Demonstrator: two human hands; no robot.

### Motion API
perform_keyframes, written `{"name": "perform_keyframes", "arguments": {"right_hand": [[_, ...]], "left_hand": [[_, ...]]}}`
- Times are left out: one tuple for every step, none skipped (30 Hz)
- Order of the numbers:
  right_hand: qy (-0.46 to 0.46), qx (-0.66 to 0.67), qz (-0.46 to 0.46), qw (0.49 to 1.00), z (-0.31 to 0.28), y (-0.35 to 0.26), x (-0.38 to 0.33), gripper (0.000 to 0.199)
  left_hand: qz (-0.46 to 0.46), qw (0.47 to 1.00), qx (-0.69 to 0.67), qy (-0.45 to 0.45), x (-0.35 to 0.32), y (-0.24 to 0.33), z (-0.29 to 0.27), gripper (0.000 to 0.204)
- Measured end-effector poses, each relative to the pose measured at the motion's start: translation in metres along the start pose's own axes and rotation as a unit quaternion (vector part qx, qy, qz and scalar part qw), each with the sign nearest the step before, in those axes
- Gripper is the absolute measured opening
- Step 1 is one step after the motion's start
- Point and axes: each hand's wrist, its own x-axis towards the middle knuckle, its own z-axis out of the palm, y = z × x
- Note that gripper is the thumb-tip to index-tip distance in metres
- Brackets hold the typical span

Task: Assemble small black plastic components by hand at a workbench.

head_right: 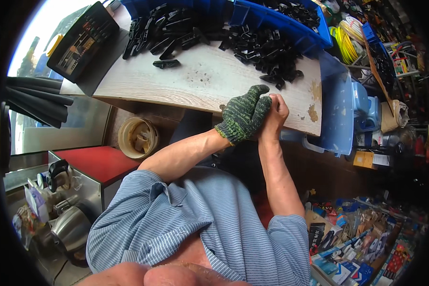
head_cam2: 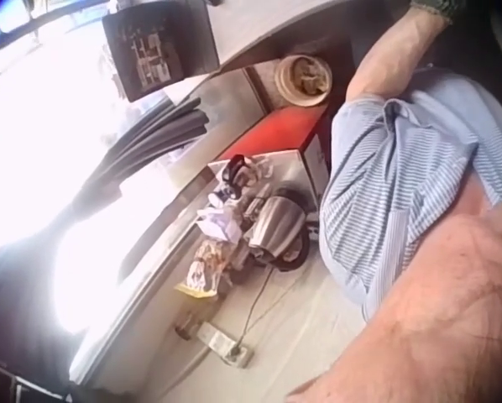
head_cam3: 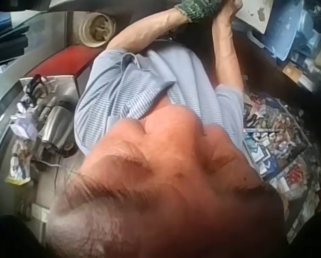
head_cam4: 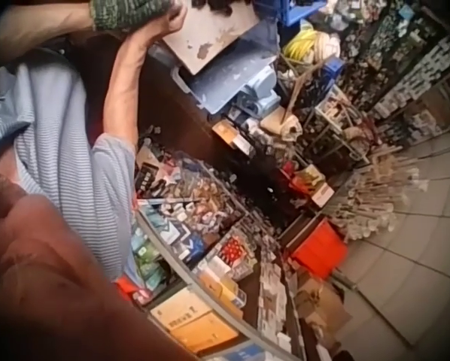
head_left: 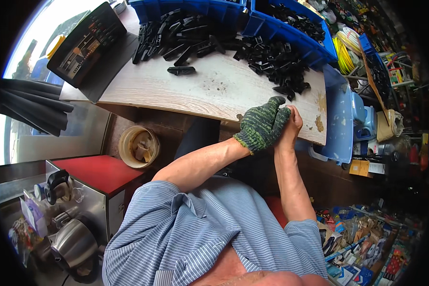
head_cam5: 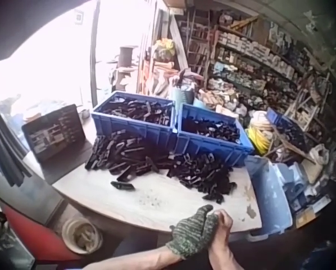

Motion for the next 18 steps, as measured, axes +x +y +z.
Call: {"name": "perform_keyframes", "arguments": {"right_hand": [[-0.005, 0.000, 0.006, 1.000, -0.001, -0.001, 0.001, 0.029], [0.001, 0.022, 0.020, 1.000, 0.000, -0.003, 0.003, 0.028], [-0.002, 0.023, 0.018, 1.000, -0.001, -0.002, 0.003, 0.028], [-0.011, 0.029, 0.018, 0.999, -0.004, 0.000, 0.002, 0.028], [-0.014, 0.035, 0.016, 0.999, -0.010, 0.003, 0.002, 0.027], [0.051, 0.025, 0.026, 0.998, -0.013, 0.008, 0.007, 0.028], [0.132, -0.037, 0.114, 0.984, 0.018, -0.023, -0.005, 0.028], [0.141, -0.002, 0.108, 0.984, 0.013, -0.025, -0.005, 0.030], [0.152, 0.033, 0.101, 0.983, 0.005, -0.028, 0.001, 0.031], [0.193, 0.037, 0.105, 0.975, -0.002, -0.038, 0.008, 0.030], [0.246, 0.053, 0.092, 0.963, -0.014, -0.045, 0.015, 0.030], [0.267, 0.057, 0.093, 0.957, -0.024, -0.057, 0.024, 0.031], [0.289, 0.060, 0.093, 0.951, -0.038, -0.068, 0.033, 0.032], [0.314, 0.058, 0.075, 0.945, -0.057, -0.074, 0.045, 0.033], [0.338, 0.055, 0.059, 0.938, -0.078, -0.075, 0.056, 0.035], [0.372, 0.031, 0.049, 0.926, -0.088, -0.081, 0.062, 0.040], [0.429, 0.032, 0.037, 0.902, -0.096, -0.082, 0.065, 0.042], [0.436, 0.009, 0.035, 0.899, -0.105, -0.082, 0.066, 0.044]], "left_hand": [[-0.051, 0.998, -0.024, -0.018, -0.001, 0.003, -0.003, 0.041], [-0.081, 0.994, -0.022, -0.069, 0.002, 0.008, -0.010, 0.040], [-0.080, 0.994, -0.021, -0.066, 0.003, 0.005, -0.012, 0.040], [-0.047, 0.995, -0.042, -0.080, 0.002, -0.001, -0.015, 0.040], [-0.012, 0.993, -0.066, -0.098, 0.002, -0.006, -0.017, 0.040], [0.059, 0.997, -0.035, -0.045, -0.001, -0.015, -0.024, 0.038], [0.016, 0.996, 0.046, -0.071, 0.002, -0.009, -0.056, 0.034], [0.080, 0.989, 0.127, 0.010, 0.006, -0.021, -0.075, 0.033], [0.139, 0.970, 0.191, 0.060, 0.013, -0.030, -0.103, 0.033], [0.101, 0.942, 0.310, 0.080, 0.018, -0.037, -0.128, 0.034], [0.089, 0.910, 0.397, 0.083, 0.023, -0.048, -0.150, 0.033], [0.068, 0.885, 0.456, 0.070, 0.026, -0.059, -0.169, 0.032], [0.047, 0.856, 0.512, 0.056, 0.028, -0.069, -0.183, 0.030], [0.040, 0.851, 0.523, 0.029, 0.031, -0.075, -0.193, 0.026], [0.032, 0.844, 0.535, 0.000, 0.034, -0.078, -0.198, 0.023], [0.008, 0.846, 0.532, -0.026, 0.039, -0.076, -0.203, 0.017], [0.012, 0.849, 0.528, -0.026, 0.040, -0.077, -0.202, 0.017], [0.027, 0.856, 0.515, -0.024, 0.040, -0.077, -0.202, 0.016]]}}
